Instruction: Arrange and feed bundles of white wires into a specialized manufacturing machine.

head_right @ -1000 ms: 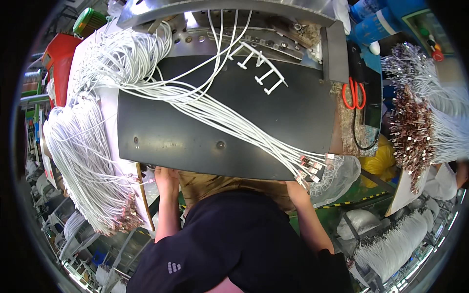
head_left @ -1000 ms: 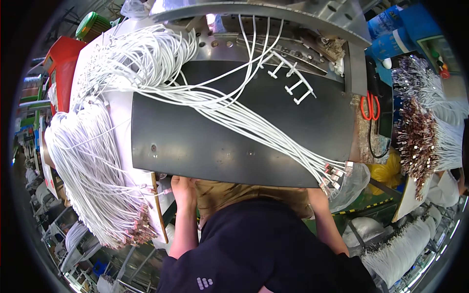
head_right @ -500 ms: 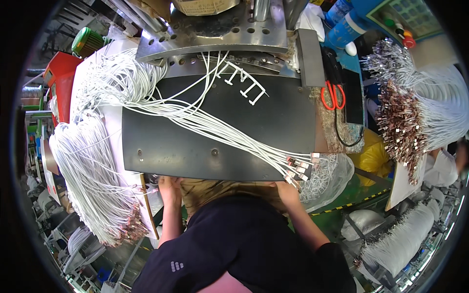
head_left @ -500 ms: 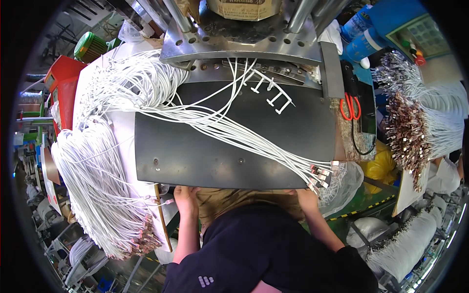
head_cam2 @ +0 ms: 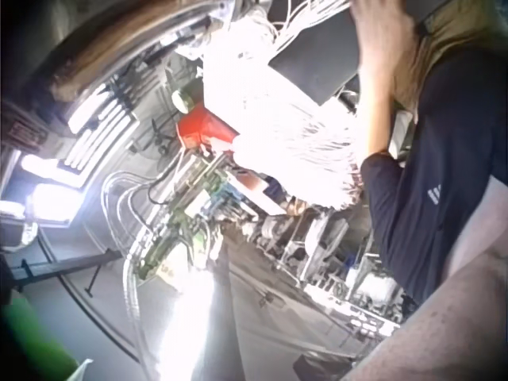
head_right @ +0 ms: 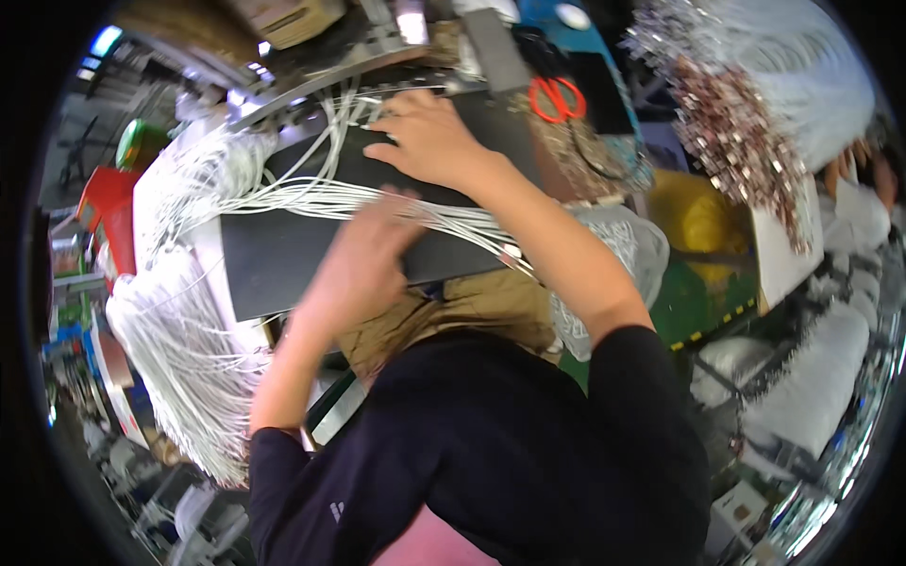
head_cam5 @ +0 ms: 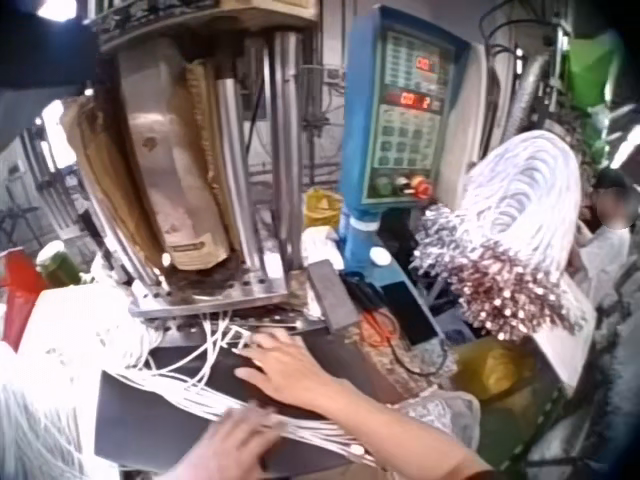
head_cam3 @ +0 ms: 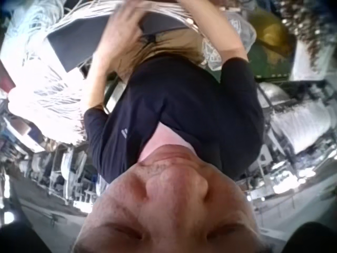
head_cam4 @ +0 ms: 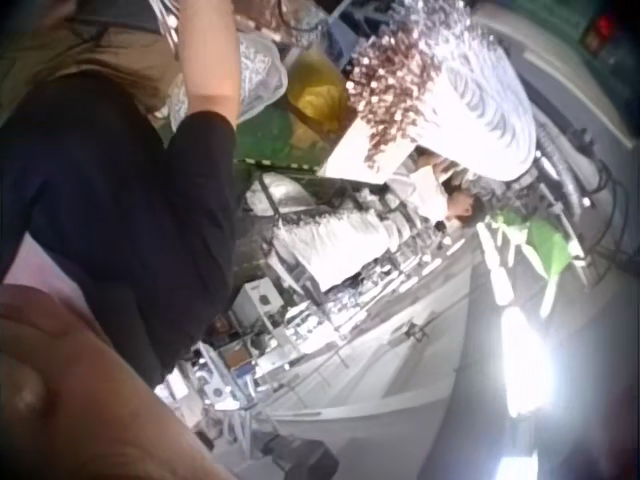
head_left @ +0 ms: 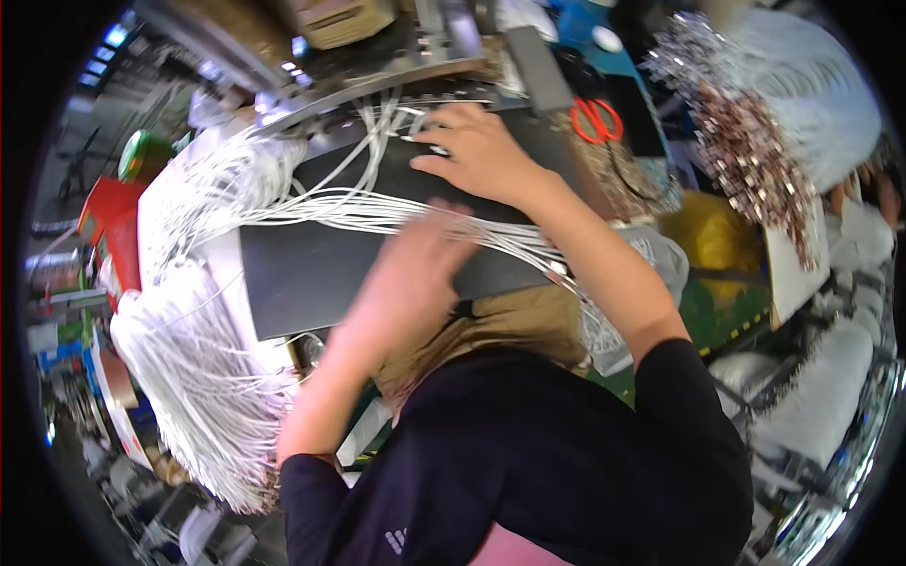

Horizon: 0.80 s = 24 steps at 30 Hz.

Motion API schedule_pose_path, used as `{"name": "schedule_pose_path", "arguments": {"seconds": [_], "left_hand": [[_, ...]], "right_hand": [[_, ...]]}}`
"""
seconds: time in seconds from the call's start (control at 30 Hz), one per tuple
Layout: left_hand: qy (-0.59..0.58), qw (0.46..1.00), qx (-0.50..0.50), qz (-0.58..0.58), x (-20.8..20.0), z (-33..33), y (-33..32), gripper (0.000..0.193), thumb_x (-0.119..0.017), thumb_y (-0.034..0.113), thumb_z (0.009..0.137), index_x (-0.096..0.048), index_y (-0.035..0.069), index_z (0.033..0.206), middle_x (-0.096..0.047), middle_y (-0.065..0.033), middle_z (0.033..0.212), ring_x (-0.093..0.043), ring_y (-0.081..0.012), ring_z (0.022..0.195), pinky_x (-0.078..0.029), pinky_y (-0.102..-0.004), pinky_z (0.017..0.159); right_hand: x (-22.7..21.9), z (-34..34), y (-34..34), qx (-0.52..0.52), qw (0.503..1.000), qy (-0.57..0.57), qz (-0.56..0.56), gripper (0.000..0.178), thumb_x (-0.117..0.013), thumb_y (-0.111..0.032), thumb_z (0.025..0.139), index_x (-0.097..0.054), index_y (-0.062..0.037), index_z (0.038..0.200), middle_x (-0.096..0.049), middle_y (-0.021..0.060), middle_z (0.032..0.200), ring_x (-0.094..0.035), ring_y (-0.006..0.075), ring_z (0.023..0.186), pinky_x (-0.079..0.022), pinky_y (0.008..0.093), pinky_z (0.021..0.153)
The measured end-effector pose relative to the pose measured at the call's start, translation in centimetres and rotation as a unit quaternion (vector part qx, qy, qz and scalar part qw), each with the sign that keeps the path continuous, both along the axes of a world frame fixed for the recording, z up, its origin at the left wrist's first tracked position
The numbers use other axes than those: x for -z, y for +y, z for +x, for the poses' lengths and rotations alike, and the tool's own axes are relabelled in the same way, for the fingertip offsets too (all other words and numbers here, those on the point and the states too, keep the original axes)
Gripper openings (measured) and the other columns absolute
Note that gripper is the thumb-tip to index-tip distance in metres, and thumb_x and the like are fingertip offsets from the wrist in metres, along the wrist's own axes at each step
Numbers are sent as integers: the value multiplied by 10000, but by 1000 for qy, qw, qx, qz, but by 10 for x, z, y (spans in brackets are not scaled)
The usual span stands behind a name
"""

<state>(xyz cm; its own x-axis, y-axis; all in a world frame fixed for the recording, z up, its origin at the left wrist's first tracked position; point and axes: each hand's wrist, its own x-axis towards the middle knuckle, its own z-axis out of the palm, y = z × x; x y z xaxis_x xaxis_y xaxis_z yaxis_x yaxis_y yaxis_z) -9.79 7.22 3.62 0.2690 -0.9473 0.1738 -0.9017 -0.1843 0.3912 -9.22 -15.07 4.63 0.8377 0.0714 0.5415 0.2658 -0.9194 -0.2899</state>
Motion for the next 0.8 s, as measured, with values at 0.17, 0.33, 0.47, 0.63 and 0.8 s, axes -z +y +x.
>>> {"name": "schedule_pose_path", "arguments": {"seconds": [0.17, 0.33, 0.47, 0.63, 0.8], "left_hand": [[-92, 975, -136, 149, -13, 91, 29, 410, -552, -44, 781, -572, 8, 1187, -579, -181, 1245, -548, -368, 1187, -442, -436, 1039], [-284, 932, -110, 196, -18, 153, 52, 125, -577, 28, 844, -550, 31, 966, -631, -144, 1023, -592, -336, 1036, -472, -454, 916], [-151, 965, -83, 196, -24, 166, 51, 97, -601, 84, 897, -577, 14, 959, -649, -145, 974, -607, -336, 999, -461, -465, 898], [21, 962, -252, 107, -44, 155, 57, 156, -632, 145, 929, -605, -8, 950, -664, -163, 971, -610, -365, 961, -451, -471, 891], [-47, 987, -153, 33, -33, 100, 16, 215, -608, 187, 962, -619, -25, 988, -652, -224, 964, -609, -415, 944, -449, -485, 855]], "right_hand": [[34, -97, -53, 38, 928, 83, 361, 251, -638, -230, 942, -749, -13, 883, -684, 81, 824, -667, 198, 786, -514, 286, 758], [88, -271, -129, 431, 631, -300, 572, 304, -492, -246, 1007, -600, -88, 771, -584, 42, 691, -578, 152, 609, -485, 318, 592], [206, -330, -108, 472, 624, 48, 621, 290, -550, -264, 1017, -670, -5, 968, -681, 76, 862, -616, 141, 765, -494, 291, 684], [214, -312, -82, 521, 701, -62, 483, 314, -550, -251, 1034, -657, 43, 1055, -694, 94, 986, -630, 141, 829, -490, 289, 760], [57, -196, -45, 254, 937, -68, 228, 247, -627, -160, 946, -652, -24, 1151, -693, 124, 1012, -655, 185, 834, -497, 310, 796]]}}
